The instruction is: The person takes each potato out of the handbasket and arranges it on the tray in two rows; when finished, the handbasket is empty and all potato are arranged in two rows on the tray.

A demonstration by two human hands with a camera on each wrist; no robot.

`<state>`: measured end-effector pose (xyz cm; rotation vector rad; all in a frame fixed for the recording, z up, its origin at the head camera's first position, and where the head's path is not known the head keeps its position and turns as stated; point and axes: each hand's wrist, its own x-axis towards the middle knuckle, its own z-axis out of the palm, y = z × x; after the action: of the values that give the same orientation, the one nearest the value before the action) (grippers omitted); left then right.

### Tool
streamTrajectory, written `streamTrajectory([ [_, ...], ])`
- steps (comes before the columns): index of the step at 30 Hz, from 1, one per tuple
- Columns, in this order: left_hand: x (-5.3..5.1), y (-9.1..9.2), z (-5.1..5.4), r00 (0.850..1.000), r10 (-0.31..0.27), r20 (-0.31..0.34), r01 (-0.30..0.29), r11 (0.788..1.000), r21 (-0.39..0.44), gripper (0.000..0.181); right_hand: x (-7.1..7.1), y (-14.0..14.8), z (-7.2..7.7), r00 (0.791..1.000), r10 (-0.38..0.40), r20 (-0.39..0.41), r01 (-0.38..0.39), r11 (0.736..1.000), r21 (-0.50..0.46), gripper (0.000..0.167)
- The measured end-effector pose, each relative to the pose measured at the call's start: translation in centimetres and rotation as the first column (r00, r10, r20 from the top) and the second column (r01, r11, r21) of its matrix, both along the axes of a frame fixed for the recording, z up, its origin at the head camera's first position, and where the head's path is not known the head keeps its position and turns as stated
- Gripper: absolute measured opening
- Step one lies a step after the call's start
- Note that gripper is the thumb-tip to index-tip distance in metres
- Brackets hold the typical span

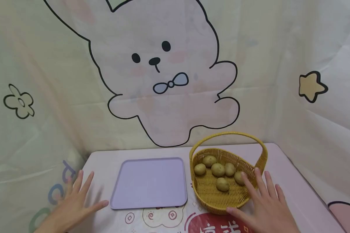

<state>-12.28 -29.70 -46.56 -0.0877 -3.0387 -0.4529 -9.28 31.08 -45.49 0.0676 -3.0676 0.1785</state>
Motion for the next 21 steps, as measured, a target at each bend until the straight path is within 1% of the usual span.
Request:
streamTrajectory([
  [3,-1.0,0.4,-0.5,1.0,-0.028,-0.006,0.028,0.995,0.1,0.123,-0.4,-0.3,0.9,0.997,0.052,-0.053,-0.052,0.999,0.003,0.119],
  [5,-1.8,0.6,-0.8,0.999,-0.037,-0.005,0.038,0.987,0.158,0.119,-0.8,-0.5,1.5,0.992,0.092,-0.088,-0.094,0.995,-0.019,0.119],
  [6,-2.2,0.8,-1.0,0.999,-0.039,-0.009,0.04,0.984,0.173,0.117,-1.1,-0.6,1.8,0.988,0.117,-0.104,-0.121,0.992,-0.038,0.117],
  [8,-3.2,1.3,-1.2,0.999,-0.033,0.005,0.031,0.975,0.218,0.111,-1.7,-0.7,2.5,0.98,0.16,-0.12,-0.171,0.981,-0.093,0.113],
  [10,-4.1,1.9,-1.4,0.999,-0.006,0.045,-0.006,0.964,0.267,0.105,-2.6,-0.8,3.1,0.971,0.206,-0.124,-0.224,0.963,-0.152,0.106],
  [13,-5.3,2.6,-1.5,0.994,0.023,0.111,-0.059,0.938,0.341,0.097,-3.7,-0.6,3.9,0.962,0.252,-0.102,-0.269,0.939,-0.214,0.096],
  [15,-6.0,3.0,-1.7,0.988,0.033,0.151,-0.089,0.92,0.383,0.09,-4.4,-0.4,4.3,0.96,0.268,-0.075,-0.278,0.933,-0.229,0.093],
  [18,-6.7,3.6,-2.0,0.976,0.031,0.214,-0.126,0.885,0.449,0.08,-5.4,-0.2,5.1,0.957,0.285,-0.046,-0.287,0.928,-0.236,0.086],
  [21,-7.4,4.1,-2.3,0.968,0.032,0.251,-0.16,0.846,0.508,0.065,-6.6,-0.5,5.9,0.953,0.301,-0.036,-0.3,0.919,-0.257,0.079],
])
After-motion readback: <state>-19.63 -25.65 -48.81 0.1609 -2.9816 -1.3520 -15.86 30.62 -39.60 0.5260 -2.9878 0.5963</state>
